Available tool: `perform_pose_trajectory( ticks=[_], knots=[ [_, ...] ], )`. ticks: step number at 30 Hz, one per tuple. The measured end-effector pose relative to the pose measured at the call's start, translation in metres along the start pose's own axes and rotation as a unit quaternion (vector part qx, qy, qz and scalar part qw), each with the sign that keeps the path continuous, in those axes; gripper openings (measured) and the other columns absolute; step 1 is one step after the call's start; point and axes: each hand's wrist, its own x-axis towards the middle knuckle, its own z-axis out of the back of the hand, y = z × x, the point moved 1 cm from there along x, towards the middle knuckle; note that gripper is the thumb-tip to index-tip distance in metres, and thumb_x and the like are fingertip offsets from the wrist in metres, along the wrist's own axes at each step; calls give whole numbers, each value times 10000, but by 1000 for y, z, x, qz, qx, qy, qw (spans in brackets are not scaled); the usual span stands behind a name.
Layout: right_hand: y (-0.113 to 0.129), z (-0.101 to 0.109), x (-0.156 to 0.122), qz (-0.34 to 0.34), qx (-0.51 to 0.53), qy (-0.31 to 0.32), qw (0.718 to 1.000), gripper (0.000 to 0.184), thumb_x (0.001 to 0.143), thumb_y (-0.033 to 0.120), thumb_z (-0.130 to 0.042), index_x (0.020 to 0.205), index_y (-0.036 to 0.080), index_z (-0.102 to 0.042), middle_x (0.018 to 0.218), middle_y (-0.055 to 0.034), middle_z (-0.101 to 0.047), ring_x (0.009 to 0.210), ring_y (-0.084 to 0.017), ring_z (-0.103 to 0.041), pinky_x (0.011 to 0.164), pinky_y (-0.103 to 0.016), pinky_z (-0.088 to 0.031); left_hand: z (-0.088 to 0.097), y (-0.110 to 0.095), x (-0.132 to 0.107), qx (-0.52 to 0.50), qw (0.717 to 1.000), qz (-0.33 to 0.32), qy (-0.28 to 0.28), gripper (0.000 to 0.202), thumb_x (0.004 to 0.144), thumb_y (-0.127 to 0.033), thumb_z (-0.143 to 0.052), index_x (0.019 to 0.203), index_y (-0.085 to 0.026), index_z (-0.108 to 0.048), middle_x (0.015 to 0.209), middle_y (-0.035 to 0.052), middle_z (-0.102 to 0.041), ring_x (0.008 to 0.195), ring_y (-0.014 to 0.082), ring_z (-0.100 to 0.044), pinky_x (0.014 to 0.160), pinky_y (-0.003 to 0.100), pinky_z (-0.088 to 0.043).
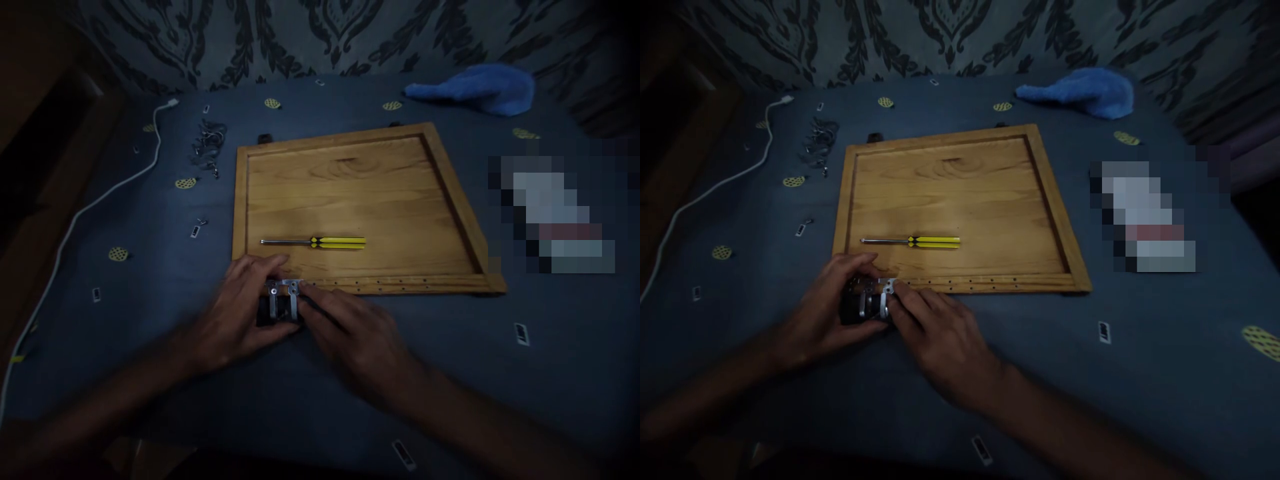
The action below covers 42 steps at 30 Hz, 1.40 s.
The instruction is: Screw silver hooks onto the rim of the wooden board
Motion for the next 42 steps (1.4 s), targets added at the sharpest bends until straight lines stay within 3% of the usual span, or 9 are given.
perform_pose_trajectory(
  ticks=[18, 42],
  knots=[
    [-1, 0, 0, 6, 3, -16, 1000, 263, 1061, 111, -457, 1192, 72, -681, 1181, -149, -760, 971, -230, -712, 816, -352, -626, 0, 2, -2, -11, 1000, 3, 16, 726, 937, -307, -755, 1537, -296, -345, 1235, 82, -648, 1148, 282, -608, 1000, 472, -546],
    [2, 2, 5, -7, -30, 25, 999, 323, 1046, 100, -441, 1170, 117, -739, 1184, -120, -770, 960, -213, -710, 777, -329, -621, -2, -3, -1, -4, 1000, -16, 9, 691, 953, -335, -743, 1520, -270, -354, 1271, 104, -649, 1183, 286, -626, 1032, 472, -542]
  ],
)
